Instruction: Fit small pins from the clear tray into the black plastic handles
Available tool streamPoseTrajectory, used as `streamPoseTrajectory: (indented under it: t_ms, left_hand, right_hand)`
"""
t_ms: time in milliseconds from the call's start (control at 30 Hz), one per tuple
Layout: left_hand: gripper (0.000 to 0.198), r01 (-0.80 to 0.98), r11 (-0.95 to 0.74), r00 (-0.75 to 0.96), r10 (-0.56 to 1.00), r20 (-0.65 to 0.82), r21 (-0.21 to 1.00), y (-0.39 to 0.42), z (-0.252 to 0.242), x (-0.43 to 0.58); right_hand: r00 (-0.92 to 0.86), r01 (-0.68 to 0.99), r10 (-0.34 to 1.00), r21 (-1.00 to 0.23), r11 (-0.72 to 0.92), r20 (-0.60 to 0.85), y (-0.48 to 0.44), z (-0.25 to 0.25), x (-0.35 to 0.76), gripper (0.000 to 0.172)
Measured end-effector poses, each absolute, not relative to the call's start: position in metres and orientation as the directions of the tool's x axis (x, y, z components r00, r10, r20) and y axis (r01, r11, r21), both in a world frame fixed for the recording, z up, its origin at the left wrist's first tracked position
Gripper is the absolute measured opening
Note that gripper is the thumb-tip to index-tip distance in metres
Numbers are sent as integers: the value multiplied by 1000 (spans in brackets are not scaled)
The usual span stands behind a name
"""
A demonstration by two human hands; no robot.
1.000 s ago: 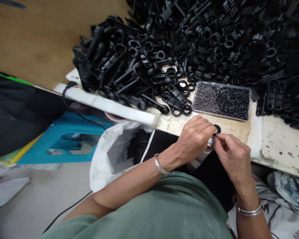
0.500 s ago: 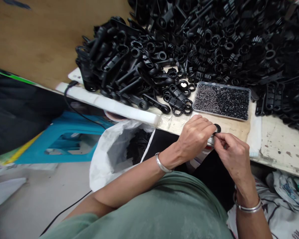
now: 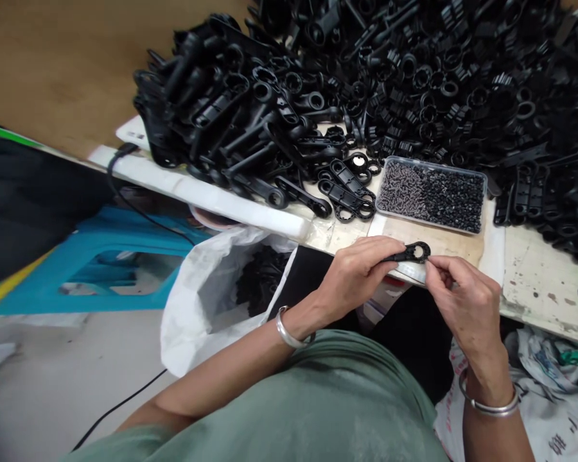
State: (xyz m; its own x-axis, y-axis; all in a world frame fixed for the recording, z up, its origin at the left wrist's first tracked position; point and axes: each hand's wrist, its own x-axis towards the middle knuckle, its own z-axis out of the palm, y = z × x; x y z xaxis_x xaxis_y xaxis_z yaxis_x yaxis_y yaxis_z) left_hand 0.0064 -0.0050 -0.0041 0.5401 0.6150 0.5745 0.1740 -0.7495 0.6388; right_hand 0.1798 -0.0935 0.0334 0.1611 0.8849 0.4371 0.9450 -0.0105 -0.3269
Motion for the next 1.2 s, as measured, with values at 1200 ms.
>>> streamPoseTrajectory:
  t_ms: [1200]
  left_hand:
    - [19,153,-708,546,642,538,689,-6,-11,11]
  right_hand:
    - [244,857,961,-493,-150,130,-84,42,172,26]
